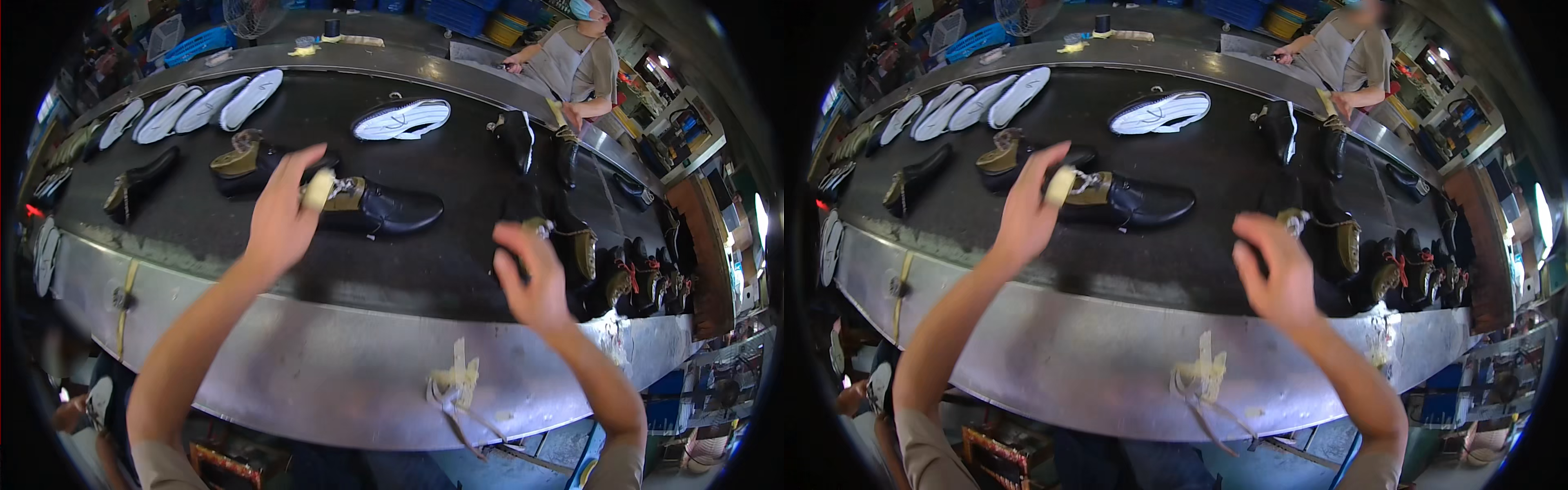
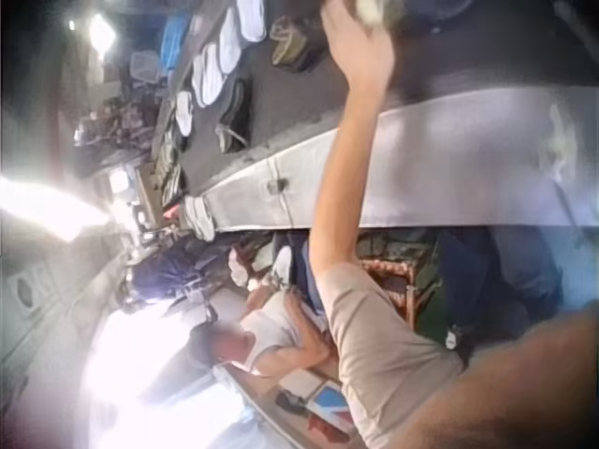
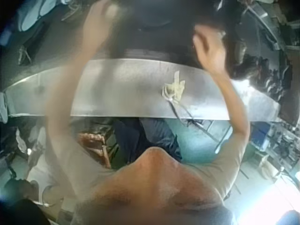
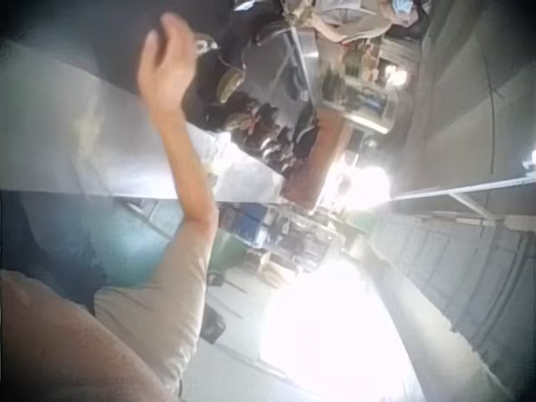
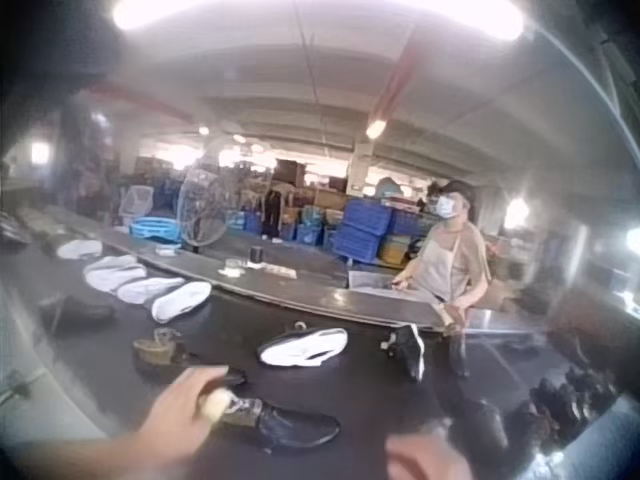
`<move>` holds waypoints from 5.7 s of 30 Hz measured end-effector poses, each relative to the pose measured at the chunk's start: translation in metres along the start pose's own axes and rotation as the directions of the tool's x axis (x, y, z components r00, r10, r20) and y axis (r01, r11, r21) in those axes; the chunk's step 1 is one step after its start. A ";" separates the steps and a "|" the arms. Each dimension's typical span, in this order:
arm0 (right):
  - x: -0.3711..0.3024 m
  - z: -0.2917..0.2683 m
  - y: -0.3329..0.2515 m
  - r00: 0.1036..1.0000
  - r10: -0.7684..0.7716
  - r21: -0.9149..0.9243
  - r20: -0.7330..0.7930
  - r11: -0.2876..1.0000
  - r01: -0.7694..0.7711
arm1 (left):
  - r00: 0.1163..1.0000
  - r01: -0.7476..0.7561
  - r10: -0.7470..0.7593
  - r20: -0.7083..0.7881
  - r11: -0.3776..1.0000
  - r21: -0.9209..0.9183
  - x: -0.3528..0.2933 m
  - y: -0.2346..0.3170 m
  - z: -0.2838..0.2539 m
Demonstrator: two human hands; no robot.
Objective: Lasting shoes on a production line using lasting pliers and a hammer.
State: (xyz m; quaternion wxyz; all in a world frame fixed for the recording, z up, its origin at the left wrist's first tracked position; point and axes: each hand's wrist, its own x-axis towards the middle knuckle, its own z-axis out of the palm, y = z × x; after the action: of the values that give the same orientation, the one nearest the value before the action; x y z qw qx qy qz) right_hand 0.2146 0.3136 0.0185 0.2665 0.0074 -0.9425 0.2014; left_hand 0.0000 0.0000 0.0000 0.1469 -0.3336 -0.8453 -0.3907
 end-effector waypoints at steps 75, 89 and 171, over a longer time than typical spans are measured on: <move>-0.347 0.056 -0.228 0.706 0.364 0.613 0.607 0.352 -0.708 | 0.743 0.573 -0.653 0.145 0.510 -0.642 -0.468 0.146 0.021; -0.320 0.042 -0.239 0.803 0.331 0.410 0.495 0.726 -0.552 | 0.787 0.613 -0.479 0.389 0.678 -0.407 -0.452 0.170 -0.040; -0.385 -0.021 -0.249 0.225 -0.144 0.240 0.964 0.838 -0.491 | 0.183 0.917 -0.748 0.638 -0.103 -0.384 -0.538 0.230 -0.035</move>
State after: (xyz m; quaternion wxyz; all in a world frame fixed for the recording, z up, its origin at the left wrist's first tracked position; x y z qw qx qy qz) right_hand 0.5859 0.0572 -0.0662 -0.4051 0.0872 -0.8073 0.4202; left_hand 0.5505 -0.1594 -0.1217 -0.3711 0.2123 -0.6310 -0.6474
